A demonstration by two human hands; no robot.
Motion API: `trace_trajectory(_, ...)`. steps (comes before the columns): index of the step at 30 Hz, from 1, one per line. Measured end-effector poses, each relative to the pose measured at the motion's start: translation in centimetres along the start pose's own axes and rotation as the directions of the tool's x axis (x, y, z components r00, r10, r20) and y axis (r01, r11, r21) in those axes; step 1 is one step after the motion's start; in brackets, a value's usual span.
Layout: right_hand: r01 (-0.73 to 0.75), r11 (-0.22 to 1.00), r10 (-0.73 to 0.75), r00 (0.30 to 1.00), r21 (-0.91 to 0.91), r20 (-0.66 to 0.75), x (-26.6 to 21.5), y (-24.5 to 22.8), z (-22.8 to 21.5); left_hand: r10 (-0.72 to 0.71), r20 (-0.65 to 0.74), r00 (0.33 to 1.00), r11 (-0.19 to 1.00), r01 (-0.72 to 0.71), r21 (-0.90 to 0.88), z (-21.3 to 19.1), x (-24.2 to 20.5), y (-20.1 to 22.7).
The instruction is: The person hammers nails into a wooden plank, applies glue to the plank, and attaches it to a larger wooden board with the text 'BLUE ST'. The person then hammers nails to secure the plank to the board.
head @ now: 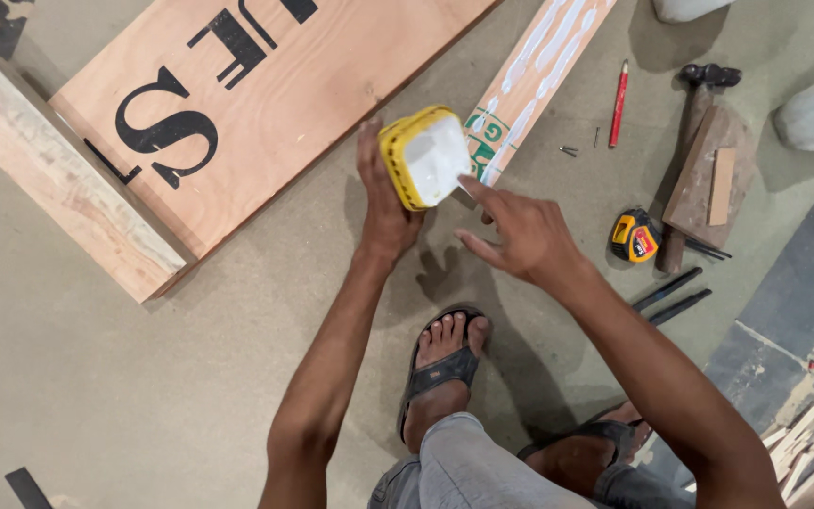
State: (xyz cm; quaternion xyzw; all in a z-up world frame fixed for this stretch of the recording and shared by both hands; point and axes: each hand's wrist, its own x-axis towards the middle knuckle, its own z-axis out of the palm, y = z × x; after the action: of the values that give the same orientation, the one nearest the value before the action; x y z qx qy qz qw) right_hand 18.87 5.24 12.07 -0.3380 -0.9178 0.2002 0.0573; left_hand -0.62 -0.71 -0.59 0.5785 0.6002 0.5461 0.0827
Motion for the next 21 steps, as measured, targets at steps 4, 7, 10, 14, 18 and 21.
trace_trajectory(4, -0.110, 0.963, 0.189, 0.926, -0.245, 0.327, 2.9, -0.9, -1.6, 0.078, 0.098, 0.992, 0.997, -0.079, 0.004, 0.2, 0.3, 0.1)
trace_trajectory(7, -0.014, 0.978, 0.074, 0.957, -0.210, 0.279, 3.7, -0.8, -1.7, 0.098, 0.105, 0.990, 0.995, -0.100, 0.014, 0.4, 0.3, 0.4)
trace_trajectory(10, -0.048, 0.993, 0.021, 0.969, 0.104, 0.244, 3.5, 0.1, -1.7, 0.035, 0.100, 0.994, 0.999, -0.035, -0.002, 0.4, 0.7, 0.5)
trace_trajectory(14, -0.379, 0.465, 0.139, 0.924, 0.800, 0.357, 2.1, 1.5, -0.7, -0.069, 0.003, 0.998, 0.997, 0.069, -0.044, 1.1, 0.8, 0.9)
trace_trajectory(18, -0.361, 0.039, 0.094, 0.930, 0.932, 0.356, 1.2, 2.5, 1.3, -0.140, -0.084, 0.987, 0.990, 0.141, 0.007, 2.8, 1.3, 0.9)
trace_trajectory(21, -0.355, -0.039, 0.099, 0.929, 0.934, 0.358, 0.7, 4.4, 2.8, -0.185, -0.126, 0.975, 0.982, 0.189, 0.021, 3.9, 1.5, 0.6)
